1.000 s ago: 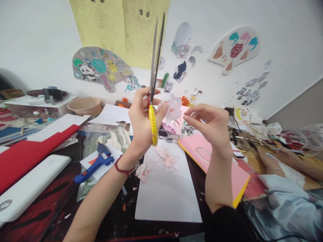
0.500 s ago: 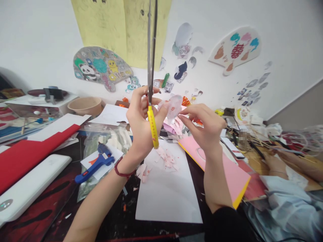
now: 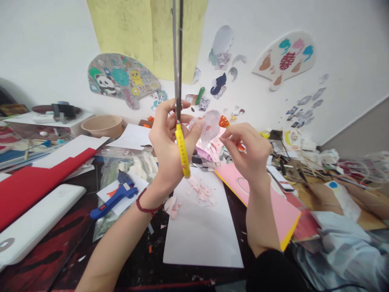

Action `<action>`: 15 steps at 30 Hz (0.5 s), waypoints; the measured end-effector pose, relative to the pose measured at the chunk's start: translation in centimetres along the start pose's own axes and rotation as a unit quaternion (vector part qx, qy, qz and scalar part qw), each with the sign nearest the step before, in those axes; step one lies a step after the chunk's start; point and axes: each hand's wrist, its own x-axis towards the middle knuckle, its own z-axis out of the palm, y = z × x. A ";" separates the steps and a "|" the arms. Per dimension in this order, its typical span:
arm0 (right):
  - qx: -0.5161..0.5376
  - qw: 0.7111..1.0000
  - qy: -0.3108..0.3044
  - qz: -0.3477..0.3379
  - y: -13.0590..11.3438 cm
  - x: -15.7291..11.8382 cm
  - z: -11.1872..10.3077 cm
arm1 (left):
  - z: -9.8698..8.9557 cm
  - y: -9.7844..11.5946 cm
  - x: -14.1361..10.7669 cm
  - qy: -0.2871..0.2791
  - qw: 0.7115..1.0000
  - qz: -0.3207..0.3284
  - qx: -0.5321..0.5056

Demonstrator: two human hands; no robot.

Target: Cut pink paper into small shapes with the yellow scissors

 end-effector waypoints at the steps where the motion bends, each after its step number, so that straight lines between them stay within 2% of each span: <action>1: 0.006 1.000 0.002 -0.002 0.1 0.0 -0.1 | 0.0 0.0 0.0 0.000 1.000 0.004 0.002; 4: 0.018 1.000 0.002 0.010 0.0 0.0 -0.3 | -0.2 0.1 0.1 0.004 1.000 -0.002 0.001; 8: 0.065 0.995 -0.007 0.074 -0.3 0.3 -0.5 | -0.3 0.3 0.1 0.002 0.999 -0.042 -0.027; 12: 0.168 0.975 -0.040 0.140 -0.6 0.4 -0.5 | -0.2 0.2 0.0 -0.018 0.992 -0.097 -0.075; 15: 0.223 0.959 -0.041 0.168 -0.7 0.3 -0.4 | -0.1 -0.2 -0.1 -0.019 0.985 -0.130 -0.110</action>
